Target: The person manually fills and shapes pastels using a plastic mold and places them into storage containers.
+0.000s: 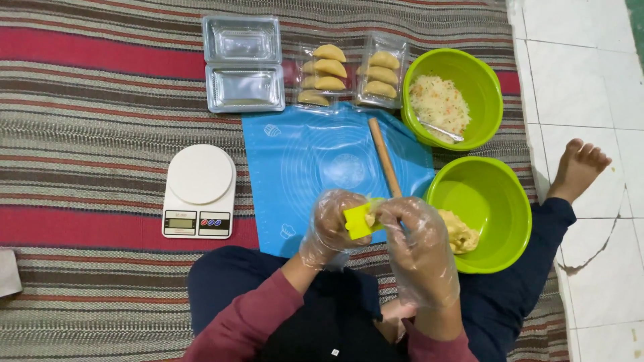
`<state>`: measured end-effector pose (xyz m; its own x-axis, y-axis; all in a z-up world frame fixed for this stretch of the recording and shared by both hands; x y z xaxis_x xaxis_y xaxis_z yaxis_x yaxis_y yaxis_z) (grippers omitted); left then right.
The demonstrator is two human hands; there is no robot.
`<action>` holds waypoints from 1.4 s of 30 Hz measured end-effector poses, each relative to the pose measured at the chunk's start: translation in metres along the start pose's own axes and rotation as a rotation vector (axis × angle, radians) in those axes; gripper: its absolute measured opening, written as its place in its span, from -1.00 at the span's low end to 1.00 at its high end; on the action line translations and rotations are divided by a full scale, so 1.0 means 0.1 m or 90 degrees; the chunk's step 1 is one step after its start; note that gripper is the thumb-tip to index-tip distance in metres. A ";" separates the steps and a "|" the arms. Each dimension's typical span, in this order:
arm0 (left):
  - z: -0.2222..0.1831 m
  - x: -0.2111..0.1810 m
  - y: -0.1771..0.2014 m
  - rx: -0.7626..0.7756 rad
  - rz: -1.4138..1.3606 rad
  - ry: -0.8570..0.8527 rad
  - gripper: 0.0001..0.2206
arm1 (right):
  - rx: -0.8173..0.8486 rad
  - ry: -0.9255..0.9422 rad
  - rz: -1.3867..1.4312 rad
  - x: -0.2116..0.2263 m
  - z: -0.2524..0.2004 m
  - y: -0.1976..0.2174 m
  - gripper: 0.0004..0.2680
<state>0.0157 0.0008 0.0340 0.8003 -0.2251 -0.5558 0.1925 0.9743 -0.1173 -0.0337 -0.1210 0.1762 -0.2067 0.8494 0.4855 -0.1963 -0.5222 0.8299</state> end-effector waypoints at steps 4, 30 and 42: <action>-0.05 -0.02 0.03 0.031 0.041 0.038 -0.60 | -0.013 0.047 -0.005 0.07 0.00 -0.03 -0.89; -0.13 0.06 0.02 -0.192 -0.042 -0.009 -0.79 | 0.047 -0.259 0.303 -0.29 -0.01 -0.16 -0.90; -0.06 0.18 -0.18 -0.553 -0.218 1.139 -0.41 | 0.217 -0.297 0.271 -0.09 0.08 -0.16 -0.77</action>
<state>0.0235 -0.0203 0.0210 -0.6633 -0.6347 -0.3965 -0.5245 0.7722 -0.3586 -0.0213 -0.1195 0.1612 0.2477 0.5613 0.7897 0.1366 -0.8271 0.5451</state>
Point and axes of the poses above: each hand's wrist, its own z-axis towards the middle knuckle, its own y-axis out of the back of the hand, x = y × z, the point moved 2 cm from there along z, towards the middle knuckle, and after that the axes turned 9 degrees about -z, right-handed, at the moved point
